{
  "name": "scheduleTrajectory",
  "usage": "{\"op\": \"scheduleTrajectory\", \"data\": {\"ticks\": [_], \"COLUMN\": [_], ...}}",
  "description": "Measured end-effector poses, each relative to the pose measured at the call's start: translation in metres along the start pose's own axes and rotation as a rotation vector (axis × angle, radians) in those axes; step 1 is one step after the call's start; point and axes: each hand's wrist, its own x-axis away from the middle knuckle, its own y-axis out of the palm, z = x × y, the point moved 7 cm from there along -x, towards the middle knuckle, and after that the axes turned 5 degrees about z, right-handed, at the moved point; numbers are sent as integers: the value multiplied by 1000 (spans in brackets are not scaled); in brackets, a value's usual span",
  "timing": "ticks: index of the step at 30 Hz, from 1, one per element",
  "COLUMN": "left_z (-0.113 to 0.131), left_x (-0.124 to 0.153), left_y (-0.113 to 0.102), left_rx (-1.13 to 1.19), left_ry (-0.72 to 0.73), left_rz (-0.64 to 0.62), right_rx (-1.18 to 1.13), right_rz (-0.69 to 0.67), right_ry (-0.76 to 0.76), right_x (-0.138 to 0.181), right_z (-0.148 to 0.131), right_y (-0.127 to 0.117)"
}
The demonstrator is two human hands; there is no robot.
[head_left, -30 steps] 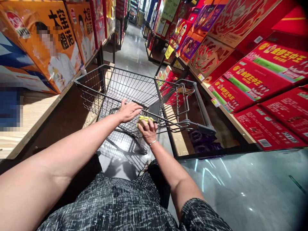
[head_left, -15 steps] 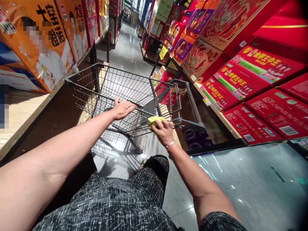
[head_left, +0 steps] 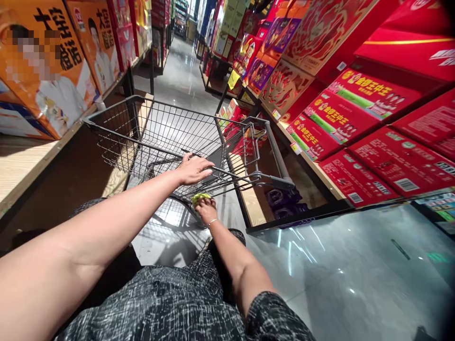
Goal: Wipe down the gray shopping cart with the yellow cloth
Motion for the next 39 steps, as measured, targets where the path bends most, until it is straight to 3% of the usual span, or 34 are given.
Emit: {"op": "scheduleTrajectory", "data": {"ticks": [2,5,9,12,15,17,22,24,29,39], "left_z": [0,-3,-5,-6,-2,2,9,7,-5,-25], "left_x": [-1,-1,-2,-3,-3,-1,9,14,23,44], "left_y": [2,2,2,3,3,3,4,4,-1,-22], "left_rx": [3,10,11,27,42,49,67,72,43,40], "left_ry": [-4,-22,-30,-52,-69,-72,-40,-28,-14,-22], "left_rz": [-2,-5,45,78,94,108,174,206,284,291], "right_rx": [-13,-5,71,208,249,193,-74,-209,-373,-676], "right_rz": [-20,-5,91,327,465,464,81,-12,-69,-286], "right_ry": [-36,-28,111,329,506,558,364,276,169,21], "right_x": [-3,-6,8,31,45,38,-14,-26,-29,-34], "right_z": [-13,10,96,165,204,214,197,183,152,89], "right_y": [6,-19,-104,-190,-250,-266,-248,-243,-252,-279]}}
